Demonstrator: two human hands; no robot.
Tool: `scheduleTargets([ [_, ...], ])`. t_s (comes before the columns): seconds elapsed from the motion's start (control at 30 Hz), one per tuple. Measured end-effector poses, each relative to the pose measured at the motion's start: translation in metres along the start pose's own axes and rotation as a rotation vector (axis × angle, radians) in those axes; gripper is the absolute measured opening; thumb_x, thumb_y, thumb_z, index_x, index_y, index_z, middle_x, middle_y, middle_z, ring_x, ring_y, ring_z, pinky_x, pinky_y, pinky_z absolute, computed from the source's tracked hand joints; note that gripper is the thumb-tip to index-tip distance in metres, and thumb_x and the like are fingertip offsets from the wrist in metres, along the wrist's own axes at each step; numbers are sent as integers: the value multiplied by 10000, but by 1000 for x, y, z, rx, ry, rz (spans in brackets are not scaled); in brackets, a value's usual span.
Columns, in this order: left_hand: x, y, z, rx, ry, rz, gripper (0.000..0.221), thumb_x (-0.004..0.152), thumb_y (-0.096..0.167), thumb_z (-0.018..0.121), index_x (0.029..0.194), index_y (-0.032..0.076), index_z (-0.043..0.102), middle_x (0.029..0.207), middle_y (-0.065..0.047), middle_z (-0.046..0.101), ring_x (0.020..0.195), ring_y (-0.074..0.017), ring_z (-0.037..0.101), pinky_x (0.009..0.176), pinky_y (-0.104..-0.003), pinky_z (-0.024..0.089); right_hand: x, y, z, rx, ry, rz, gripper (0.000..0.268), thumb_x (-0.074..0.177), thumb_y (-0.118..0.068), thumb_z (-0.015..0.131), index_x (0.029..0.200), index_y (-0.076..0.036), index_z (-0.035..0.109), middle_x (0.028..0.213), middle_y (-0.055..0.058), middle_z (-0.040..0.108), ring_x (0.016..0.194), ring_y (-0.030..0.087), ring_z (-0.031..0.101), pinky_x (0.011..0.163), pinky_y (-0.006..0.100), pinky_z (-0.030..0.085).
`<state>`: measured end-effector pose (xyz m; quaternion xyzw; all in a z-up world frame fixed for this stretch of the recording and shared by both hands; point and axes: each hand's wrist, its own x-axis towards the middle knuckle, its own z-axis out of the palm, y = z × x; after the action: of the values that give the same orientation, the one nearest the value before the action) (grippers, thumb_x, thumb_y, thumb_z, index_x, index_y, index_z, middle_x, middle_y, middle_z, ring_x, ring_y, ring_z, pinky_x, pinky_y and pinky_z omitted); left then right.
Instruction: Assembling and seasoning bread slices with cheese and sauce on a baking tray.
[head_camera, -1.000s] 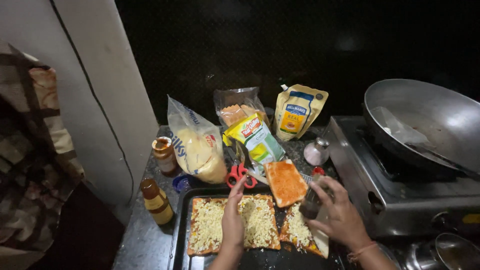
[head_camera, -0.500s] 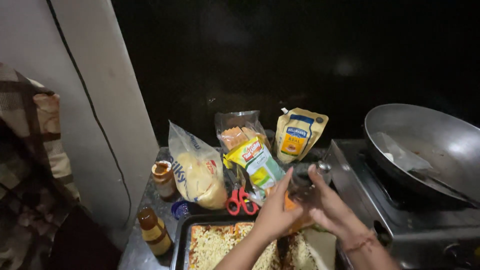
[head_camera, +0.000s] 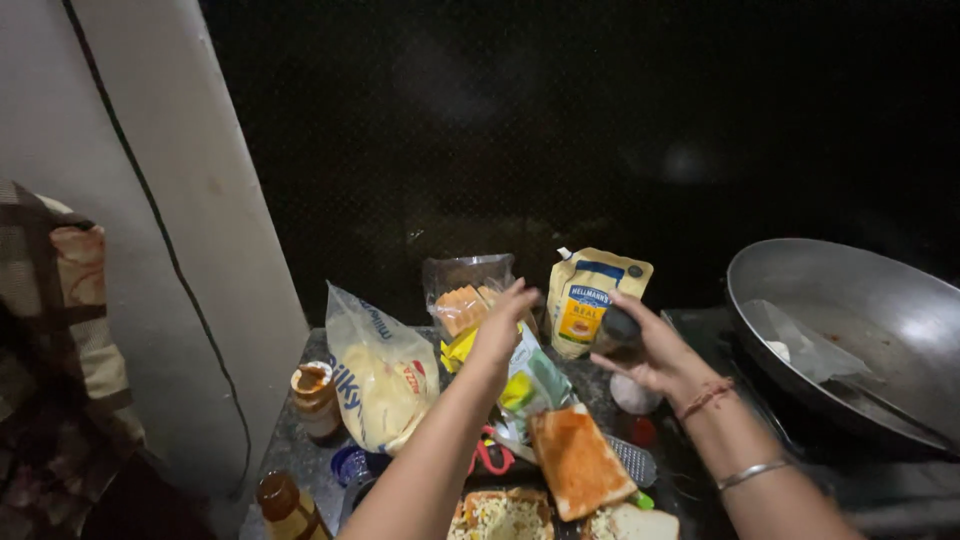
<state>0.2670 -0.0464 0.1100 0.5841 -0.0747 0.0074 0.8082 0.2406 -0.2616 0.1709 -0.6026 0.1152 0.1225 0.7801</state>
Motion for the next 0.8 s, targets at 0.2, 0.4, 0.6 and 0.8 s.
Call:
scheduleTargets([
  [0.2, 18, -3, -16, -143, 198, -303, 789, 873, 620, 535, 1549, 225, 437, 1627, -14, 401, 1443, -290, 395, 1183, -556, 279, 101, 56, -27, -80, 90, 56, 549, 858, -443, 741, 1271, -109, 604, 1152, 128, 614, 1008, 244, 568, 851, 450, 617],
  [0.4, 36, 5, -18, -225, 222, -303, 842, 851, 688, 502, 1504, 156, 519, 1591, -11, 483, 1323, -271, 457, 1126, -503, 334, 182, 105, -41, -137, 78, 136, 632, 833, -470, 777, 1339, -128, 618, 1123, 111, 579, 1004, 272, 511, 970, 584, 534],
  [0.6, 57, 28, -13, -198, 233, -271, 852, 843, 696, 501, 1467, 120, 563, 1520, -99, 572, 1179, -233, 525, 1058, -511, 348, 165, 94, -18, -161, 73, 216, 646, 853, -450, 704, 1447, -239, 561, 1476, 112, 565, 1370, 333, 501, 1102, 633, 412],
  [0.8, 66, 23, -2, -162, 192, -266, 857, 868, 687, 483, 1507, 117, 487, 1607, -78, 446, 1193, -234, 520, 1112, -536, 351, 171, 90, -24, -187, 155, 183, 531, 909, -377, 629, 1430, -283, 595, 1556, 23, 451, 1390, 329, 461, 986, 597, 568],
])
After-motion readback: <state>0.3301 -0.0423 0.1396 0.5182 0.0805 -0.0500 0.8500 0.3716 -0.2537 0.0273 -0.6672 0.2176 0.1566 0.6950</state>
